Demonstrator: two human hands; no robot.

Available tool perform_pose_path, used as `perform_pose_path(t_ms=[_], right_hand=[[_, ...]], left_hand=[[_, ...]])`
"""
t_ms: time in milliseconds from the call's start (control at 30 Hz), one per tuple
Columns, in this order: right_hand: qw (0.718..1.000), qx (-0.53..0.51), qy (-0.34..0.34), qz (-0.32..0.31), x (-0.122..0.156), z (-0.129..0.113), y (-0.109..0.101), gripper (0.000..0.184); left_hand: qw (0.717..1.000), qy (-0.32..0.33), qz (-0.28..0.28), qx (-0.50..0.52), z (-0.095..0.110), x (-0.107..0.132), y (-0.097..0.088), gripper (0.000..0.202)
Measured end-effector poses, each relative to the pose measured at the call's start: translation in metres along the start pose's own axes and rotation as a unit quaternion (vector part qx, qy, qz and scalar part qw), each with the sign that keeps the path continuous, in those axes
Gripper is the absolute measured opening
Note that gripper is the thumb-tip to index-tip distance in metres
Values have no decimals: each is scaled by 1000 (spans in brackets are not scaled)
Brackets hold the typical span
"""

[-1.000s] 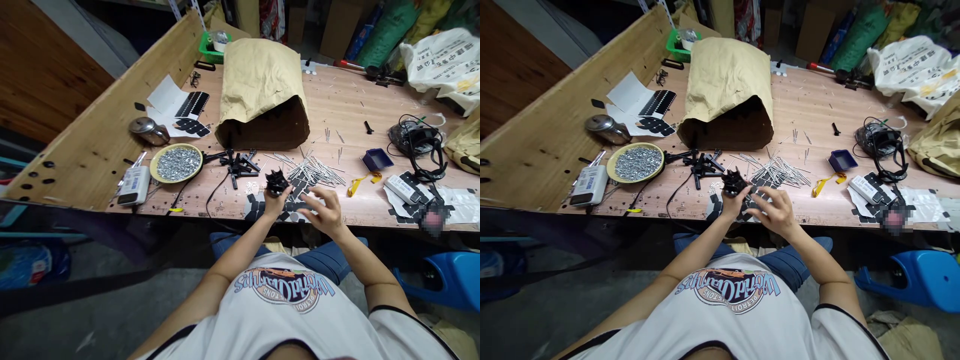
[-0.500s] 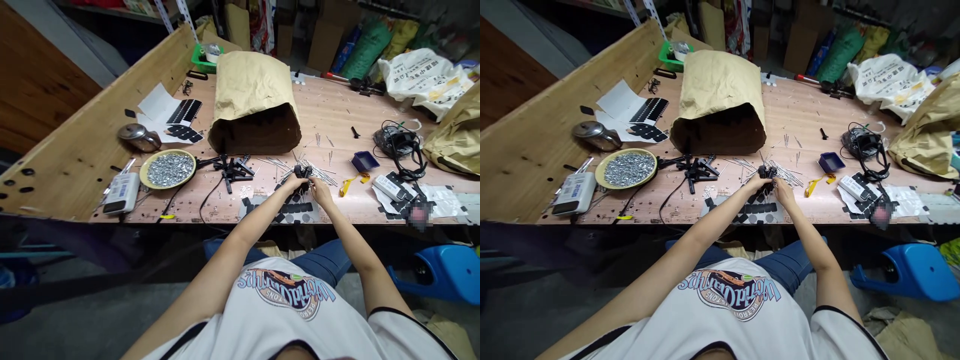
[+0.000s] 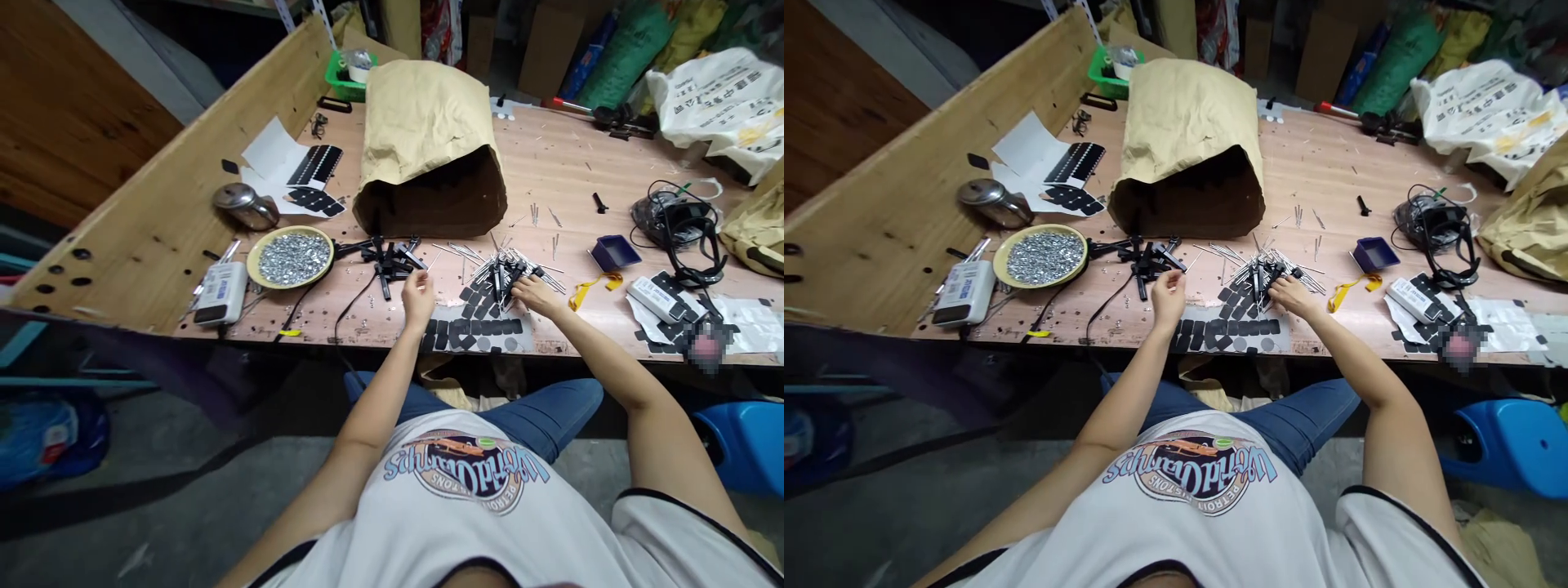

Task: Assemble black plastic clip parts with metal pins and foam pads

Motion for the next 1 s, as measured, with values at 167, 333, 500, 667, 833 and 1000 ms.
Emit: perform_pose_path(t_ms=[167,333,500,667,833,1000], right_hand=[[998,1,-25,50,1,10,-10,37],[986,-51,58,145,8,-7,-15,42],[955,-140,90,247,22,-52,-11,33],[908,-246,131,313,24,-90,-8,30],[900,-255,202,290,5,-125,-17,32],[909,-217,267,237,-2,-144,-31,32]], left_hand=[[988,7,36,-153,-17,-9,-46,13],[958,74,-75,-266,-19,-14,-20,10],[943,77,-113,-305,-23,-16,-4,13],[980,49,-82,-175,-20,-10,-7,15],[964,-120,-166,167,-14,27,9,13],[916,-173,-187,311,-12,57,13,42]])
Point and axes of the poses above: each hand's wrist, its own x-axis away from the middle knuckle, its own y-axis out of the palm, z = x × y, the point moved 3 cm from there along -x, towards the middle knuckle, and after that the axes turned 1 degree about -x, right-handed, at the moved point
